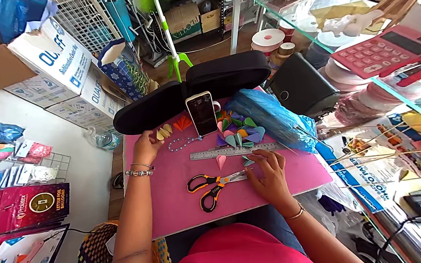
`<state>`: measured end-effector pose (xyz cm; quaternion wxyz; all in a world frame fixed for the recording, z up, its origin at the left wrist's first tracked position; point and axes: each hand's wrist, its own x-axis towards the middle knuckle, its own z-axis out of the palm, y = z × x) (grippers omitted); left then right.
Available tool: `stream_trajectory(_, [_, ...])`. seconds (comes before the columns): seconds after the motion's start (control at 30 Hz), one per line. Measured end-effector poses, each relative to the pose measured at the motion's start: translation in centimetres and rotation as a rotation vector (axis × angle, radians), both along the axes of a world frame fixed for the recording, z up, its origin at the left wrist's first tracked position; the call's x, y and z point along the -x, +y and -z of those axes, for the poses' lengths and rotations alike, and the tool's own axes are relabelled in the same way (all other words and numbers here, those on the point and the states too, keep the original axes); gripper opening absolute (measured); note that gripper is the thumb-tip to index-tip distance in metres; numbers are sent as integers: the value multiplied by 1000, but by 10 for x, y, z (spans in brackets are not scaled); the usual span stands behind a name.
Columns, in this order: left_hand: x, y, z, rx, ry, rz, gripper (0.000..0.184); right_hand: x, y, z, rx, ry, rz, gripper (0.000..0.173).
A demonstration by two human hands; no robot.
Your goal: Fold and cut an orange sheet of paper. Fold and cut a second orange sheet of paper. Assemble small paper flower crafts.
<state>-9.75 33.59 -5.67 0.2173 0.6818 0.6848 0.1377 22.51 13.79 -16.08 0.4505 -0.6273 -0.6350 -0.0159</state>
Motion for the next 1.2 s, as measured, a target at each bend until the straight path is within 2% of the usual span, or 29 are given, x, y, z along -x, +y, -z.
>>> stream_trajectory(0.13, [-2,2,16,79,-5,-29,77,0,1,-1,-7,-5,-3,36])
stream_trajectory(0.27, [-11,12,27,52,4,-53,71,-1,-1,0,-14,-9,22,35])
stream_trajectory(0.43, [-16,13,26,44,10,-47,67,-1,-1,1,-26,-6,27,34])
stream_trajectory(0.57, [-14,-9,16,-28,14,-59,69,-9,0,-9,-18,118,36,32])
stream_trajectory(0.67, [-17,-42,11,-93,-43,-49,71,-31,13,-22,20,132,128,32])
stream_trajectory(0.8, [-38,-85,14,-155,-295,98,61,-48,33,-43,268,159,242,41])
stream_trajectory(0.97, [-86,-107,19,-37,-633,487,50,-38,54,-59,489,106,307,64])
stream_trajectory(1.03, [-99,-106,24,20,-765,597,48,-36,57,-60,501,88,302,59])
stream_trajectory(1.1, [-105,-103,31,74,-913,646,45,-37,58,-59,497,104,285,45])
stream_trajectory(1.2, [-107,-100,44,123,-1134,598,36,-42,56,-57,483,181,266,33])
